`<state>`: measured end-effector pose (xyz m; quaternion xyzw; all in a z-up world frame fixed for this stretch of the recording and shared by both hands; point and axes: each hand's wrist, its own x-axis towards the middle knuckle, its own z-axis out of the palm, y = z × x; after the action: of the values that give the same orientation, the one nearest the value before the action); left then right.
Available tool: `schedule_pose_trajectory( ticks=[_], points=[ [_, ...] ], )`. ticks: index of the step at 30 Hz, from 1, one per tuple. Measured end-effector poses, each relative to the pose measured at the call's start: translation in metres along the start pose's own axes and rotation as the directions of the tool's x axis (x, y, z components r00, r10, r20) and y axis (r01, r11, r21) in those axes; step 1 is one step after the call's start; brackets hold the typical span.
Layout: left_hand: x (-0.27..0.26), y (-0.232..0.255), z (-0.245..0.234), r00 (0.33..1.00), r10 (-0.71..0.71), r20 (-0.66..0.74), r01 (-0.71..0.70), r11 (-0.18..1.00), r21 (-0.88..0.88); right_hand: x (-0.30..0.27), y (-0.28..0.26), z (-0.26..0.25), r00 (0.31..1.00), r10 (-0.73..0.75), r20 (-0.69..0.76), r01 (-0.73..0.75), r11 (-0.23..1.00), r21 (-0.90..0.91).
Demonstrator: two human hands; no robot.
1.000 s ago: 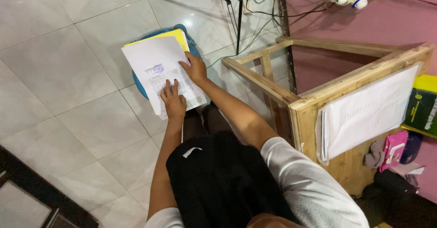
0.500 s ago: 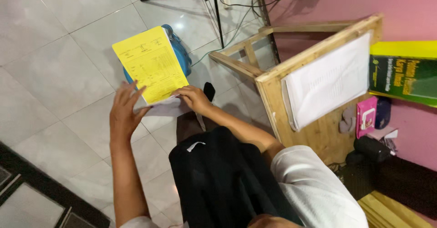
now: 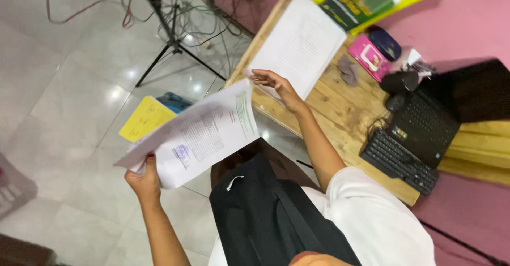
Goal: The person arranges papers on a wooden table, flipping through pages, stacking them, and smoothing them out by hand.
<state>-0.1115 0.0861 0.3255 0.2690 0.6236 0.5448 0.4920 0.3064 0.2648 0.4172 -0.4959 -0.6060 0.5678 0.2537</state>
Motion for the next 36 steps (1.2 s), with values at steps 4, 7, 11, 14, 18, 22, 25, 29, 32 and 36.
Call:
schedule_pose_trajectory(
  ticks=[4, 7, 11, 14, 18, 22, 25, 29, 32, 36],
  points=[
    [0.025, -0.003, 0.082, 0.999, -0.051, 0.015, 0.053, 0.986, -0.157, -0.046, 0.024, -0.039, 0.995, 0.097, -0.001, -0.094, 0.97, 0.223],
    [0.029, -0.004, 0.149, 0.987, -0.082, 0.14, 0.112, 0.969, -0.219, -0.061, 0.046, -0.037, 0.934, 0.219, -0.281, -0.175, 0.969, 0.173],
    [0.032, -0.013, 0.206, 0.962, -0.139, 0.234, 0.169, 0.979, -0.115, -0.078, 0.055, -0.07, 0.841, 0.208, -0.499, -0.158, 0.977, 0.142],
    [0.034, -0.041, 0.231, 0.888, -0.154, 0.434, 0.212, 0.973, -0.089, -0.084, 0.065, -0.11, 0.862, 0.196, -0.467, -0.181, 0.98, 0.077],
    [0.037, -0.088, 0.271, 0.84, -0.178, 0.513, 0.266, 0.959, -0.103, -0.083, 0.095, -0.163, 0.819, 0.202, -0.537, -0.224, 0.974, 0.025],
    [0.031, -0.123, 0.325, 0.859, -0.198, 0.472, 0.343, 0.907, -0.243, -0.096, 0.151, -0.22, 0.518, -0.431, -0.738, -0.435, 0.61, -0.662],
    [0.021, -0.133, 0.347, 0.893, -0.19, 0.408, 0.297, 0.93, -0.217, -0.117, 0.194, -0.232, 0.627, -0.357, -0.692, -0.446, 0.564, -0.695],
    [0.011, -0.127, 0.355, 0.917, -0.134, 0.376, 0.197, 0.971, -0.135, -0.124, 0.193, -0.226, 0.545, -0.307, -0.78, -0.481, 0.647, -0.591],
    [0.009, -0.116, 0.359, 0.926, -0.028, 0.376, 0.043, 0.998, -0.034, -0.086, 0.145, -0.188, 0.28, -0.482, -0.83, -0.322, 0.767, -0.554],
    [0.004, -0.108, 0.358, 0.941, 0.005, 0.338, -0.038, 0.995, 0.09, -0.04, 0.099, -0.063, 0.822, -0.347, -0.451, 0.032, 0.82, -0.572]
  ],
)
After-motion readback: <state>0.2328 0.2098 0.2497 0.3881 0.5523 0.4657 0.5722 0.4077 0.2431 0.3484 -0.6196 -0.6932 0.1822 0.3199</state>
